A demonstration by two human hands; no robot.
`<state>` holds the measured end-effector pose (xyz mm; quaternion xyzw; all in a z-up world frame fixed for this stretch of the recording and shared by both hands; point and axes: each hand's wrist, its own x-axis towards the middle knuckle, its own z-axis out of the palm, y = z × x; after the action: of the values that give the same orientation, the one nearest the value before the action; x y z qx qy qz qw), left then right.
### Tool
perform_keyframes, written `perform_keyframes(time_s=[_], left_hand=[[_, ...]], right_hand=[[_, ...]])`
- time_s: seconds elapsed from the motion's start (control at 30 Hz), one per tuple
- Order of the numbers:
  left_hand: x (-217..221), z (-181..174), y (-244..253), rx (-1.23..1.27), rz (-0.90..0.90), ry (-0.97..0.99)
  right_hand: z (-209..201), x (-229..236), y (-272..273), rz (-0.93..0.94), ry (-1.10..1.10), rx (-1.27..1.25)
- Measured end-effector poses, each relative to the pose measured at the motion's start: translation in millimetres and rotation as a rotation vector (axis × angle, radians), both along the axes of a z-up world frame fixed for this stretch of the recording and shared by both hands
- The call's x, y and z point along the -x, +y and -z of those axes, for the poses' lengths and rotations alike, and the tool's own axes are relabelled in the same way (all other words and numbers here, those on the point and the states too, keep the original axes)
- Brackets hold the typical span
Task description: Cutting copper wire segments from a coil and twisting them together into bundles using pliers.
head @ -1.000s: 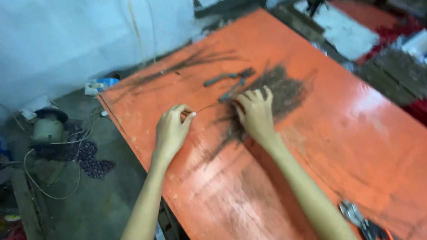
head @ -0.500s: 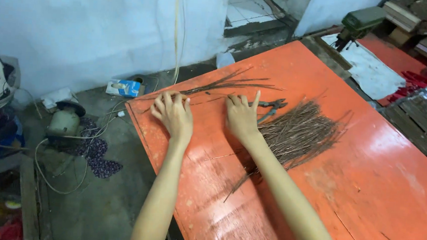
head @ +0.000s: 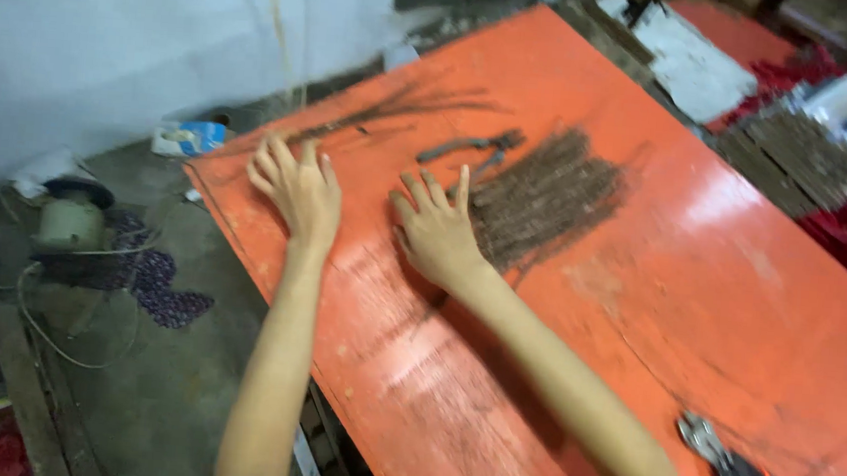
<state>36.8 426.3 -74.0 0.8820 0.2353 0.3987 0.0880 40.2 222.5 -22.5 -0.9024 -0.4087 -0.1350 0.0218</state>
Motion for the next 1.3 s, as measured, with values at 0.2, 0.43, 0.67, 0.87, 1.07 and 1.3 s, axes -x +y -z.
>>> perform_keyframes(time_s=[0.2, 0.43, 0.67, 0.87, 1.07, 1.3], left_hand=[[28.6, -50.7, -69.9, 0.037, 0.32, 0.011], [91.4, -84.1, -227.3, -0.019, 0.94, 0.201], [122.1, -73.2, -359.5, -0.135, 1.358, 0.331], [123.1, -57.7, -454.2, -0.141, 1.482, 0.365], [92.9, -31.0, -508.8, -0.158, 1.488, 0.354], [74.6, -33.7, -512.2, -0.201, 1.489, 0.609]], right_hand=[[-16.9, 47.9, -104.6, 0.038, -0.02, 0.008], [-35.8, 104.3, -272.5, 0.312, 0.073, -0.08], [-19.5, 166.6, -405.6, 0.633, 0.127, -0.067], [-14.8, 197.3, -501.1, 0.805, 0.199, -0.088], [-44.7, 212.5, -534.5, 0.883, 0.457, -0.098], [-37.1, 202.5, -537.6, 0.885, 0.491, -0.054]])
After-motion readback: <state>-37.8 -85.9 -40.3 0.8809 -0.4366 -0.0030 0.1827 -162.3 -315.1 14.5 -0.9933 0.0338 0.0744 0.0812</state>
